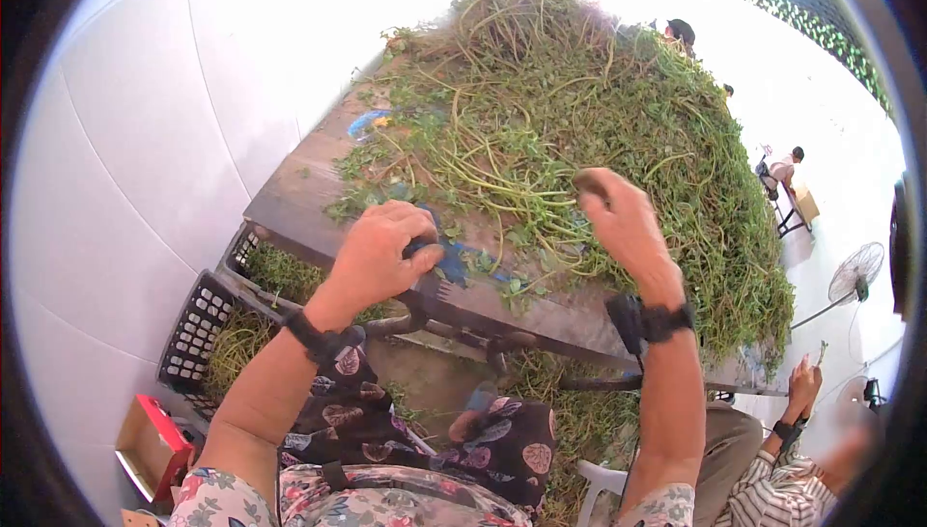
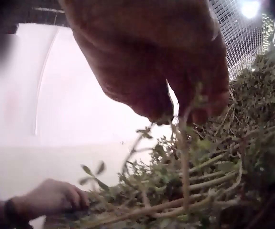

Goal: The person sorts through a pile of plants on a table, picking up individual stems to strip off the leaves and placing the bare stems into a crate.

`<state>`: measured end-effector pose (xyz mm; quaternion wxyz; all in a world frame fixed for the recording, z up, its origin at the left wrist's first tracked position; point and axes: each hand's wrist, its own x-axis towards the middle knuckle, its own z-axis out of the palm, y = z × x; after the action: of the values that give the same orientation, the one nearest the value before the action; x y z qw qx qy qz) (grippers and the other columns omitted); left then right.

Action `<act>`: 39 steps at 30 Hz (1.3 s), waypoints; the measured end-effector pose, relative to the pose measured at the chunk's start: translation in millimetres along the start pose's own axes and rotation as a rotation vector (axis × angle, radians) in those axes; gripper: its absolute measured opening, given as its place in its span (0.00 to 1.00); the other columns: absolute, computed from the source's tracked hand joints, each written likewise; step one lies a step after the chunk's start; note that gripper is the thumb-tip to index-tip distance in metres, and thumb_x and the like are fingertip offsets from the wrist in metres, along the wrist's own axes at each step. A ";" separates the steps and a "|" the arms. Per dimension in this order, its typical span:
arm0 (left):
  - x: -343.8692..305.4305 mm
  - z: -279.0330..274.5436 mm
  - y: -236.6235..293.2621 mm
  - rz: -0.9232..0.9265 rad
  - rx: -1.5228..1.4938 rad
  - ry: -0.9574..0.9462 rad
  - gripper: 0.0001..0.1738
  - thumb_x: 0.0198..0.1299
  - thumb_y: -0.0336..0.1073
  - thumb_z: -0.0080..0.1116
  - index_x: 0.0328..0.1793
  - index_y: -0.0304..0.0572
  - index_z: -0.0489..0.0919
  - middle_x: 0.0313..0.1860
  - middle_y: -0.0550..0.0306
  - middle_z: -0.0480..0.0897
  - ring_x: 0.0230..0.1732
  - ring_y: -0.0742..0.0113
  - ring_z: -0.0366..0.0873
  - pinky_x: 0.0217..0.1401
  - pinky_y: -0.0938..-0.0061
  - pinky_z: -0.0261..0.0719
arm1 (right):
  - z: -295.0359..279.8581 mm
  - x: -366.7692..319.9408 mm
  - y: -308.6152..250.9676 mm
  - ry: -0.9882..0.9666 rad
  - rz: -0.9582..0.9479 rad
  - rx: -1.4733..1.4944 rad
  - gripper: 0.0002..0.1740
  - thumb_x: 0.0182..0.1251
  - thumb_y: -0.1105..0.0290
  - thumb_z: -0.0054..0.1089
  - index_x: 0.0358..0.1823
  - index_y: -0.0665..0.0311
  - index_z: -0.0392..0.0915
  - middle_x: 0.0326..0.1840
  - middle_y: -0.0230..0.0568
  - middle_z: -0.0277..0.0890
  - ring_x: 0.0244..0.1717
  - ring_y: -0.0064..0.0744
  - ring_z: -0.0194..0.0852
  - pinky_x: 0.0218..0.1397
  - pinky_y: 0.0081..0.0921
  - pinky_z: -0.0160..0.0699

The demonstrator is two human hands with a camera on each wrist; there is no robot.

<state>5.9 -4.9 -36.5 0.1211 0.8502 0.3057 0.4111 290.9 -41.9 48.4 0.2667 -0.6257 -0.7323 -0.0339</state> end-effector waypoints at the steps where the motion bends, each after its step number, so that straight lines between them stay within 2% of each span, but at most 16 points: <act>1: -0.4 0.4 -0.6 -0.003 0.003 0.005 0.10 0.45 0.37 0.62 0.32 0.41 0.77 0.37 0.54 0.80 0.44 0.53 0.75 0.51 0.63 0.70 | 14.1 6.1 6.4 -0.028 -0.072 -0.096 0.18 0.57 0.71 0.50 0.49 0.66 0.73 0.51 0.51 0.73 0.54 0.45 0.70 0.56 0.35 0.68; 4: -1.5 -0.8 1.0 -0.028 0.002 0.005 0.10 0.45 0.36 0.62 0.32 0.41 0.77 0.36 0.54 0.80 0.44 0.53 0.75 0.50 0.63 0.70 | 39.6 15.1 13.4 -0.301 -0.042 -0.172 0.19 0.57 0.71 0.49 0.51 0.65 0.72 0.56 0.53 0.68 0.59 0.49 0.63 0.61 0.40 0.63; 8: -1.3 -0.6 -0.9 -0.024 -0.013 0.009 0.09 0.45 0.35 0.61 0.31 0.41 0.76 0.36 0.54 0.80 0.44 0.53 0.75 0.50 0.64 0.70 | 23.1 17.5 0.9 -0.307 0.116 -0.226 0.15 0.57 0.70 0.50 0.46 0.62 0.73 0.42 0.53 0.76 0.49 0.53 0.70 0.52 0.45 0.68; 11: -1.0 -0.3 -0.3 -0.032 0.005 0.009 0.09 0.45 0.35 0.61 0.31 0.41 0.76 0.36 0.54 0.79 0.44 0.53 0.75 0.49 0.64 0.70 | 5.9 22.0 29.0 -0.019 0.147 -0.280 0.13 0.58 0.66 0.50 0.41 0.65 0.74 0.34 0.55 0.76 0.39 0.56 0.73 0.42 0.43 0.71; 12: -0.2 -0.1 -0.7 -0.034 0.009 0.011 0.09 0.45 0.34 0.61 0.31 0.40 0.76 0.36 0.53 0.79 0.44 0.53 0.75 0.49 0.64 0.70 | -4.4 23.6 51.8 0.176 -0.028 -0.324 0.14 0.58 0.66 0.49 0.41 0.66 0.74 0.34 0.55 0.76 0.39 0.58 0.72 0.43 0.43 0.70; 13: -0.5 0.5 -1.1 -0.037 0.011 0.009 0.09 0.45 0.34 0.61 0.31 0.40 0.76 0.36 0.53 0.79 0.44 0.53 0.75 0.49 0.64 0.70 | -21.4 26.9 58.2 0.350 0.094 -0.332 0.14 0.58 0.66 0.50 0.42 0.67 0.74 0.32 0.52 0.76 0.35 0.48 0.75 0.38 0.39 0.73; 14: -1.4 1.4 -1.1 -0.041 0.012 0.004 0.09 0.45 0.34 0.61 0.31 0.40 0.76 0.36 0.53 0.79 0.44 0.53 0.75 0.49 0.64 0.70 | -40.9 29.5 70.4 0.442 0.182 -0.154 0.13 0.60 0.69 0.49 0.43 0.69 0.74 0.33 0.48 0.78 0.32 0.42 0.77 0.34 0.35 0.75; 15: -1.7 2.1 -0.7 -0.045 0.008 0.015 0.09 0.45 0.34 0.61 0.31 0.40 0.76 0.36 0.52 0.79 0.43 0.52 0.75 0.49 0.63 0.70 | -59.5 26.4 50.7 0.517 0.468 0.288 0.10 0.62 0.71 0.49 0.41 0.67 0.75 0.31 0.42 0.77 0.27 0.28 0.73 0.27 0.25 0.74; 18: -0.6 0.7 2.7 -0.057 0.001 0.014 0.09 0.46 0.35 0.61 0.32 0.39 0.76 0.36 0.51 0.79 0.43 0.52 0.75 0.49 0.63 0.70 | -74.4 12.2 73.2 0.783 0.503 0.973 0.08 0.65 0.73 0.49 0.42 0.64 0.74 0.30 0.36 0.74 0.24 0.20 0.68 0.23 0.18 0.71; 19: 0.5 -1.6 4.6 -0.065 -0.002 -0.009 0.09 0.46 0.35 0.60 0.32 0.39 0.76 0.36 0.51 0.79 0.43 0.51 0.75 0.49 0.63 0.71 | -75.9 7.0 76.5 0.677 0.581 1.189 0.08 0.66 0.73 0.49 0.44 0.65 0.71 0.30 0.35 0.73 0.23 0.20 0.66 0.24 0.19 0.72; 22: 1.1 -0.4 4.3 -0.048 -0.001 0.003 0.10 0.47 0.36 0.60 0.32 0.39 0.77 0.36 0.50 0.80 0.44 0.50 0.75 0.49 0.62 0.71 | -61.6 -20.4 54.6 0.281 0.539 1.446 0.09 0.66 0.73 0.49 0.46 0.66 0.70 0.30 0.35 0.73 0.23 0.20 0.67 0.25 0.19 0.74; 23: 0.1 0.9 2.8 -0.038 0.001 0.020 0.10 0.47 0.37 0.60 0.32 0.39 0.77 0.37 0.49 0.80 0.44 0.50 0.75 0.49 0.62 0.71 | -54.9 -27.4 49.6 0.234 0.449 1.478 0.09 0.65 0.73 0.50 0.45 0.67 0.70 0.31 0.37 0.74 0.24 0.21 0.68 0.27 0.21 0.76; 27: -1.1 1.7 0.6 -0.041 0.012 -0.004 0.11 0.47 0.38 0.59 0.32 0.39 0.77 0.38 0.49 0.80 0.44 0.50 0.75 0.50 0.62 0.71 | -39.5 -43.7 33.3 0.392 0.472 1.361 0.10 0.65 0.73 0.50 0.46 0.67 0.69 0.35 0.40 0.76 0.27 0.22 0.72 0.28 0.20 0.80; 31: 0.0 1.6 1.7 -0.039 0.037 0.014 0.12 0.47 0.40 0.60 0.32 0.39 0.77 0.38 0.49 0.80 0.44 0.49 0.76 0.50 0.62 0.71 | -46.3 -52.8 14.2 0.604 0.408 1.441 0.13 0.65 0.74 0.50 0.51 0.67 0.68 0.37 0.42 0.76 0.29 0.22 0.72 0.28 0.19 0.79; 34: -1.5 1.9 3.1 -0.039 0.017 0.018 0.12 0.48 0.41 0.59 0.32 0.39 0.78 0.38 0.49 0.80 0.44 0.49 0.76 0.51 0.62 0.71 | -49.5 -63.5 -12.9 0.542 0.223 1.551 0.15 0.65 0.74 0.51 0.52 0.67 0.68 0.36 0.41 0.75 0.29 0.23 0.72 0.29 0.22 0.76; 39: -2.5 -0.4 2.9 0.021 -0.006 0.048 0.11 0.52 0.40 0.58 0.34 0.39 0.78 0.38 0.50 0.81 0.45 0.50 0.76 0.50 0.64 0.72 | -20.3 -108.2 -77.3 0.427 0.200 1.282 0.14 0.63 0.73 0.55 0.49 0.66 0.70 0.35 0.39 0.77 0.28 0.23 0.73 0.32 0.20 0.74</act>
<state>5.6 -8.7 -36.5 0.1119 0.8430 0.2982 0.4335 233.8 -163.5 40.8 0.7252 -0.3882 -0.4777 0.3085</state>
